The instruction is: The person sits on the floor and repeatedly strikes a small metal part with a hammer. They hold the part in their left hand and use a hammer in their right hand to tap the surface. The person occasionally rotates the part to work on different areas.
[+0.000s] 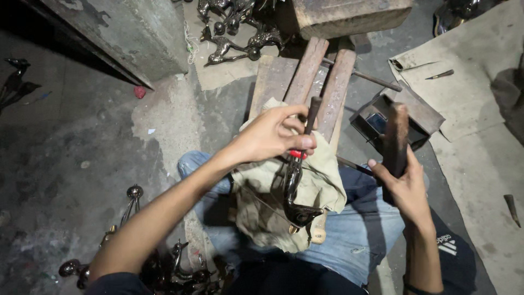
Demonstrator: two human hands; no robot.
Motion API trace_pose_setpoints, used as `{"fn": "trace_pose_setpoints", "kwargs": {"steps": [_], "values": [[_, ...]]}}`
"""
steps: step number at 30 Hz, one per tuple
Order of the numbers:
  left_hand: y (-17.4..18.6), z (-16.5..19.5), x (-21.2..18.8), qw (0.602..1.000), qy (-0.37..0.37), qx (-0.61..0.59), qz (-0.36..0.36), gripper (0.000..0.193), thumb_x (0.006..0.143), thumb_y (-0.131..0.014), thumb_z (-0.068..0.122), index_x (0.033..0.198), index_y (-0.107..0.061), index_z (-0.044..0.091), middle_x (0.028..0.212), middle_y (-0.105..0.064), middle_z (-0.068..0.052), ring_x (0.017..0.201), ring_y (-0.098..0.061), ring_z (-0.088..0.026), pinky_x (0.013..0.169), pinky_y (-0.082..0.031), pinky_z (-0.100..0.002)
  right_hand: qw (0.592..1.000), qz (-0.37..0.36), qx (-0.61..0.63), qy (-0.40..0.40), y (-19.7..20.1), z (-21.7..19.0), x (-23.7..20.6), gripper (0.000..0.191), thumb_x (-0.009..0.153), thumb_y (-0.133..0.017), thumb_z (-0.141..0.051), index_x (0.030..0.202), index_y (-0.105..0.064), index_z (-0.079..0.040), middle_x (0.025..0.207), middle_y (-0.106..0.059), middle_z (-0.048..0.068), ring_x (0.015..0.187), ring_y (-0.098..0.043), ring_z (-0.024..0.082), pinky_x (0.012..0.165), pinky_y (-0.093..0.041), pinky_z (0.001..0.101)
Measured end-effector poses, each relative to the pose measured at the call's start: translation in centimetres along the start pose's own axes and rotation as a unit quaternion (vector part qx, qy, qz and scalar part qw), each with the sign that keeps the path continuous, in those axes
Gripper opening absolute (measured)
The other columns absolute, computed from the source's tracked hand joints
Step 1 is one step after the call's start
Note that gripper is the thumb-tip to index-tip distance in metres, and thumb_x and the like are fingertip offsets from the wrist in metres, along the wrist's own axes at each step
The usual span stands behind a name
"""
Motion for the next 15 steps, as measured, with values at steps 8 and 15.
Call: {"fn": "trace_pose_setpoints", "kwargs": {"steps": [8,15], "values": [[-0.1,-3.6,-0.2,0.998,0.027,-0.048,0.001,0.021,0.096,-0.07,0.009,0.112,-0.059,0.0,0.092,-0.077,-0.012,0.086,-0.078,-0.017,0.079,-0.062,-0.029,0.996,-0.062,-0.057,0.025,-2.1,-3.6,3.6,0.046,0.088,-0.08,-0.013,0.129,-0.062,-0.001,0.086,-0.06,-0.002,0.07,-0.055,0.01,0.06,-0.045,0.0272],[0.0,-3.8,0.3,0.999,0.025,-0.024,-0.012,0.032,0.096,-0.067,0.007,0.125,-0.058,-0.002,0.092,-0.078,-0.013,0.084,-0.077,-0.017,0.077,-0.063,-0.029,0.969,-0.1,-0.121,0.191,-1.9,-9.5,7.6,0.055,0.087,-0.079,-0.022,0.132,-0.057,0.0,0.095,-0.061,0.0,0.081,-0.057,0.012,0.074,-0.049,0.0297]]}}
Point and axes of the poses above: each hand's wrist, its own x-axis towards the middle knuckle, its own y-axis out of the back of the hand, z = x × y, the point moved 1 cm from there along x, towards the middle knuckle
